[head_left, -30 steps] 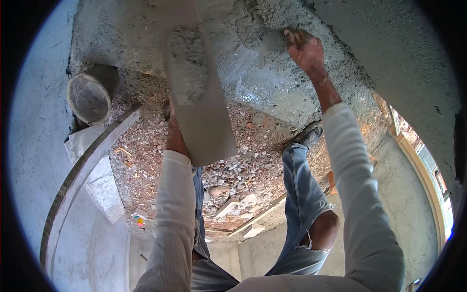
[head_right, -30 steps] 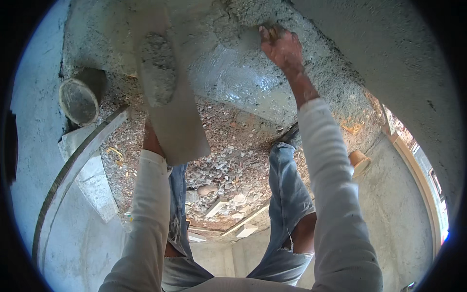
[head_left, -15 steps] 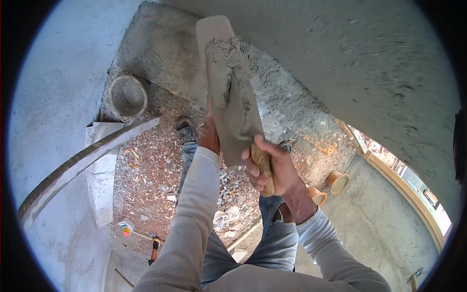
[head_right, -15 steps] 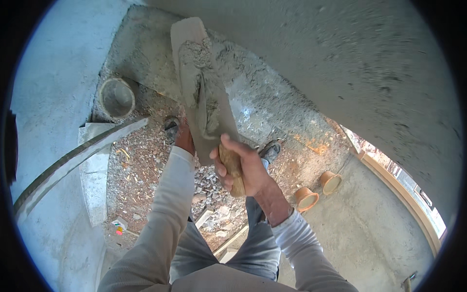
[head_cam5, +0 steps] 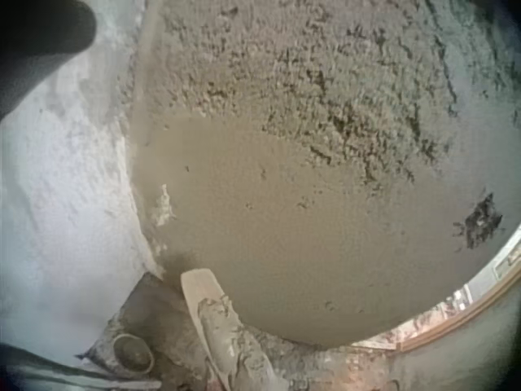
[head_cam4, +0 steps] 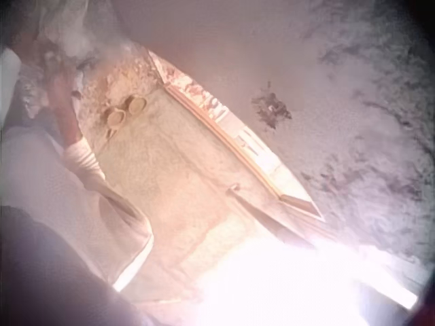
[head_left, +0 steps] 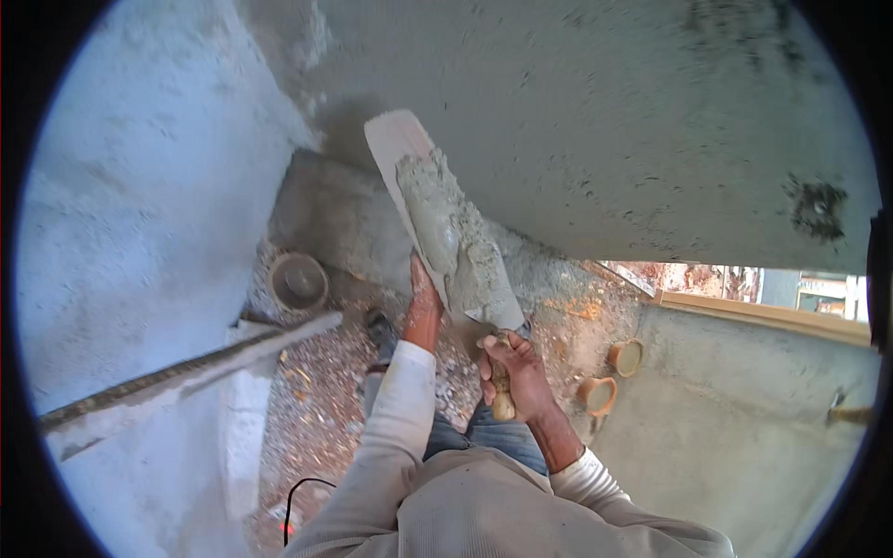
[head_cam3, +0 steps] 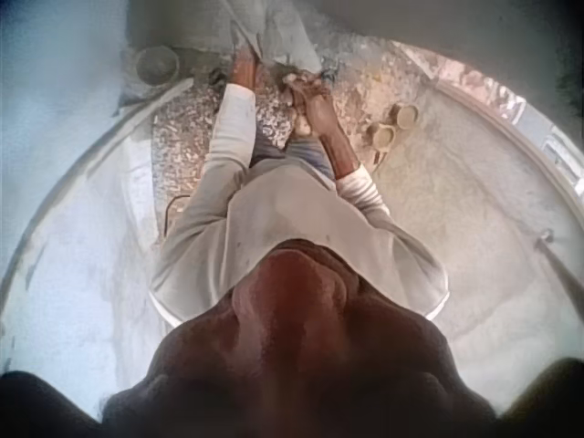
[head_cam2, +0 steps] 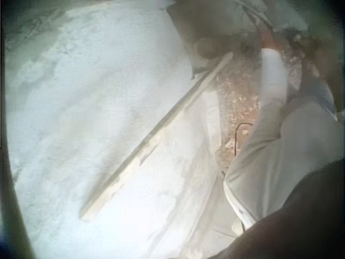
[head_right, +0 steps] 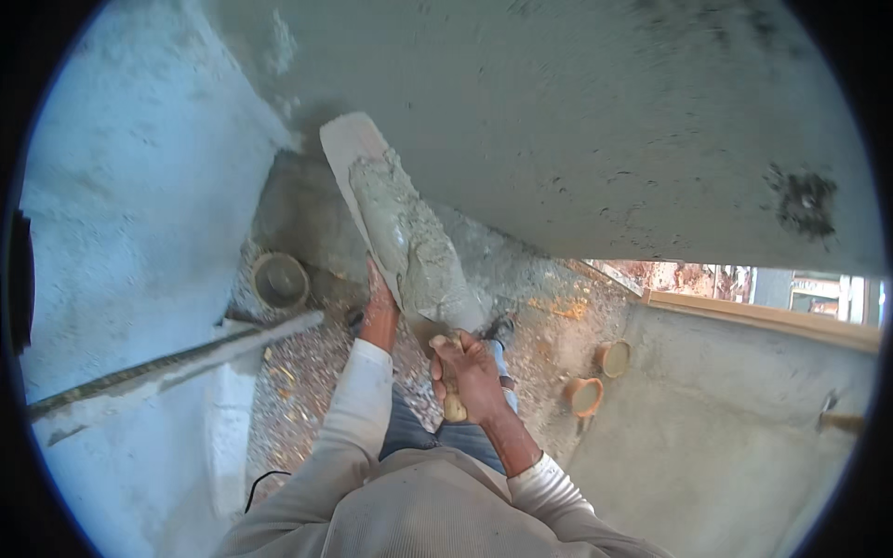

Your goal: The person plasters a wall by scooping wet mortar with a trowel onto a hawk, throwing and applying the mortar onto the wall, and smoothing the surface with a float.

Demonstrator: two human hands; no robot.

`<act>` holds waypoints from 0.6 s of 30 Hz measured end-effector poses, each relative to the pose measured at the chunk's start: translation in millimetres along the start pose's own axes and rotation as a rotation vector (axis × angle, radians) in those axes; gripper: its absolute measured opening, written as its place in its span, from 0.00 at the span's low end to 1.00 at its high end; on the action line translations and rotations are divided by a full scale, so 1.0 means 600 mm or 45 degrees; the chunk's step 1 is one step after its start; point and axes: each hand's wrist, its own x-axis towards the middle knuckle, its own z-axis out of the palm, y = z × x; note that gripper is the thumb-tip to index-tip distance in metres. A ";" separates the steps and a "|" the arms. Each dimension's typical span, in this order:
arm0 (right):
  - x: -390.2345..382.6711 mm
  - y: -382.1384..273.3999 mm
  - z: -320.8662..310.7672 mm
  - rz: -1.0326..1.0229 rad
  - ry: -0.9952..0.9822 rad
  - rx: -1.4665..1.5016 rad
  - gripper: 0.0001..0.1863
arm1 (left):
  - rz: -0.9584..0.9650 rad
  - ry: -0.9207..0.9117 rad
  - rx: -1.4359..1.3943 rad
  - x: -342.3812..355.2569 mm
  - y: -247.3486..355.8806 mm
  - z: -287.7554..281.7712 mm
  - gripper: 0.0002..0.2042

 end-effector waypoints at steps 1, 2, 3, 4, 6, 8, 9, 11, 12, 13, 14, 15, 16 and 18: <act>-0.024 -0.022 0.036 0.014 0.000 0.081 0.09 | 0.467 -0.014 0.941 -0.012 -0.008 -0.040 0.27; -0.035 -0.033 0.035 -0.093 0.008 0.102 0.09 | 0.071 -0.057 0.279 -0.016 0.047 0.001 0.28; -0.054 -0.029 0.030 -0.113 -0.032 0.202 0.09 | -0.342 -0.120 -0.353 -0.030 0.106 0.041 0.29; -0.067 -0.032 0.033 -0.110 -0.103 0.285 0.09 | -0.317 -0.115 -0.543 -0.040 0.118 0.044 0.30; -0.089 -0.051 0.046 -0.146 -0.172 0.218 0.09 | -0.322 -0.102 -0.805 -0.058 0.110 0.024 0.31; -0.122 -0.068 0.052 -0.138 -0.201 0.143 0.09 | -0.323 -0.121 -0.881 -0.059 0.135 0.029 0.32; -0.138 -0.080 0.053 -0.167 -0.213 0.101 0.09 | -0.310 -0.120 -0.874 -0.057 0.156 0.038 0.32; -0.171 -0.116 0.066 -0.147 -0.186 0.074 0.06 | -0.314 -0.102 -0.859 -0.068 0.186 0.057 0.32; -0.177 -0.128 0.063 -0.136 -0.177 0.074 0.06 | -0.337 -0.074 -0.849 -0.092 0.193 0.056 0.32; -0.177 -0.139 0.050 -0.126 -0.228 0.008 0.07 | -0.365 -0.042 -0.838 -0.116 0.196 0.054 0.32; -0.173 -0.160 0.045 -0.122 -0.298 -0.065 0.09 | -0.374 -0.009 -0.828 -0.127 0.203 0.047 0.33; -0.178 -0.187 0.048 -0.155 -0.285 -0.186 0.10 | -0.256 -0.070 -0.785 -0.119 0.187 0.024 0.33; -0.187 -0.217 0.050 -0.182 -0.269 -0.306 0.10 | -0.256 -0.039 -0.796 -0.112 0.174 0.006 0.33; -0.207 -0.282 0.056 -0.262 -0.230 -0.551 0.11 | -0.257 -0.177 -0.845 -0.106 0.161 -0.013 0.35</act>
